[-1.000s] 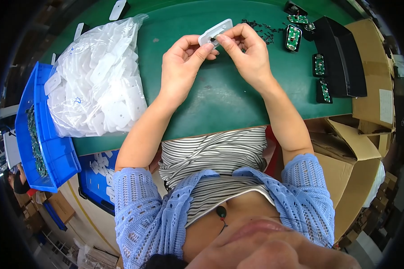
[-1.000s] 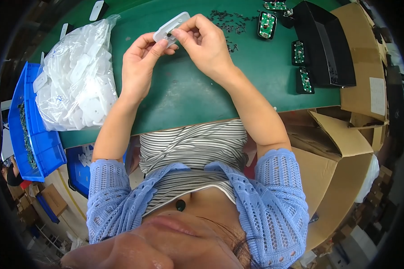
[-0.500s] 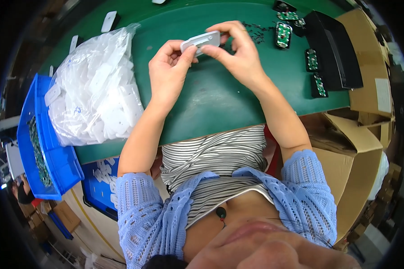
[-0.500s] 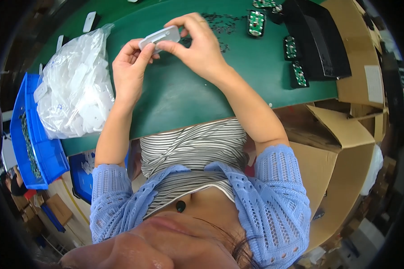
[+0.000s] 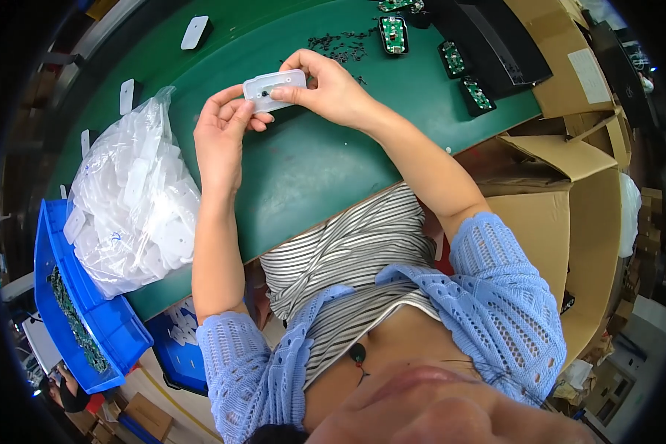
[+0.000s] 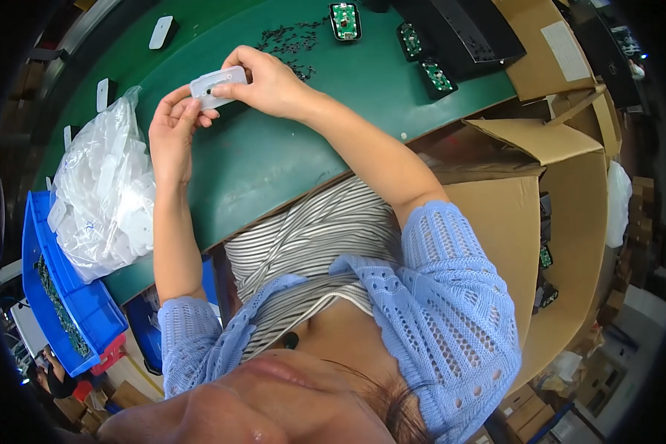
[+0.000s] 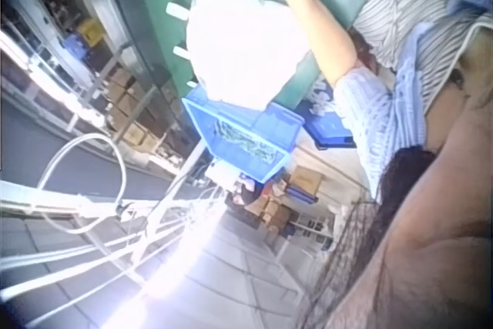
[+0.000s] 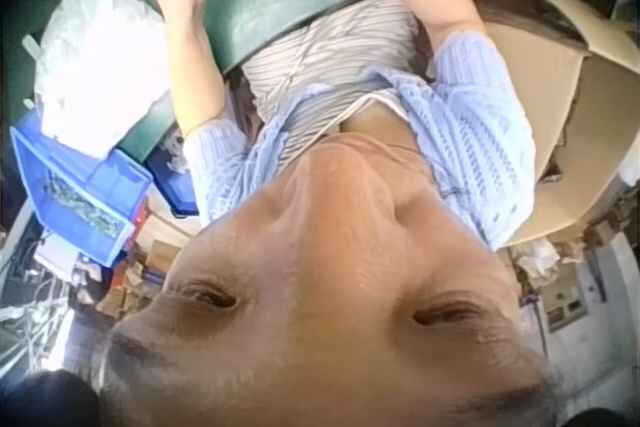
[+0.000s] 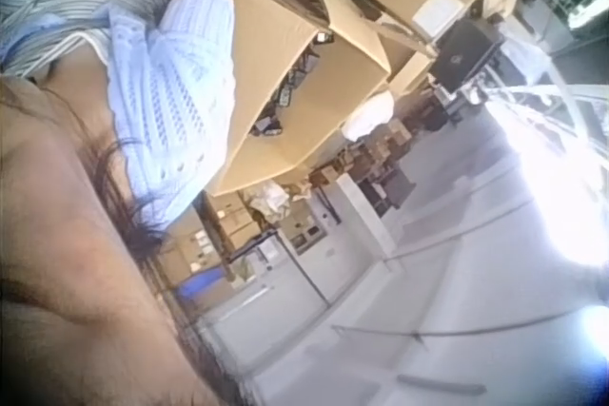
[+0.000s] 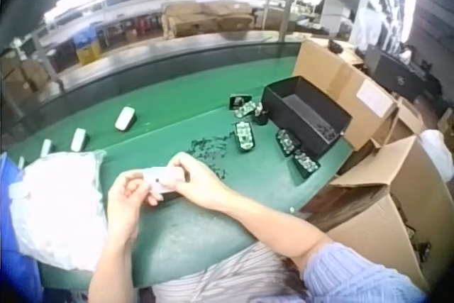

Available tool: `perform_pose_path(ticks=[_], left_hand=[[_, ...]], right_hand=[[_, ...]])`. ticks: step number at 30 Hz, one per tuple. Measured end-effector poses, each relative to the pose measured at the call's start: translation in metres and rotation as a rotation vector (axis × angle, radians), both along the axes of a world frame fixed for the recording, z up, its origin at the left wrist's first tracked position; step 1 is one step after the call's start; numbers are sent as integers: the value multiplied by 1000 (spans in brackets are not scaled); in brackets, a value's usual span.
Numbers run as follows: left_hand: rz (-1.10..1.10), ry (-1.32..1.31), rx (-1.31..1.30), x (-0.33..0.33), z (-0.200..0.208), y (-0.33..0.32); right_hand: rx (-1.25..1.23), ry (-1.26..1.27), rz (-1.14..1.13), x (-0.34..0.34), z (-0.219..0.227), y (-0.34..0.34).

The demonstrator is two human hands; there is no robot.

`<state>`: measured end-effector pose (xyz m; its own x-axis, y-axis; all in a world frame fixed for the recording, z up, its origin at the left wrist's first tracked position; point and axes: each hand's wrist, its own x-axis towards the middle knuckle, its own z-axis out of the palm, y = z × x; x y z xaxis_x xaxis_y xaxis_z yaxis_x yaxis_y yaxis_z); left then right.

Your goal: The person assembles printed circuit boards into plastic shells by hand, attaching small electronic components to them.

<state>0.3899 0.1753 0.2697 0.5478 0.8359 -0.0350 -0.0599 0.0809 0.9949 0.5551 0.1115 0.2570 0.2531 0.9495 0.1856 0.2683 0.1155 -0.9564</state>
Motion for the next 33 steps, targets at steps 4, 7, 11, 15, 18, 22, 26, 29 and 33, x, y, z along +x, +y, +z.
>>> perform_pose_path(ticks=[4, 7, 11, 15, 18, 22, 26, 29, 33], left_hand=[[17, 189, 80, -10, -13, 23], [29, 428, 266, -14, -16, 27], [-40, 608, 556, -8, -28, 32], [5, 694, 689, -10, -28, 31], [226, 559, 917, 4, -15, 6], [110, 195, 996, 15, 5, -38], [98, 60, 806, 11, 2, -57], [48, -78, 255, -6, 9, -65], [19, -75, 189, -20, 12, -74]], right_hand=[[329, -654, -445, 38, 15, -5], [13, -1177, -868, 68, 31, -9], [-77, -1155, -604, 106, 35, -18], [-627, -1011, -529, 110, 39, -8], [-76, 253, -472, 86, 42, -26], [-47, 495, -271, 10, 29, -37], [5, 482, -184, -38, 38, -54], [37, 167, -73, -37, 27, -67], [13, 325, 49, -36, 27, -80]])
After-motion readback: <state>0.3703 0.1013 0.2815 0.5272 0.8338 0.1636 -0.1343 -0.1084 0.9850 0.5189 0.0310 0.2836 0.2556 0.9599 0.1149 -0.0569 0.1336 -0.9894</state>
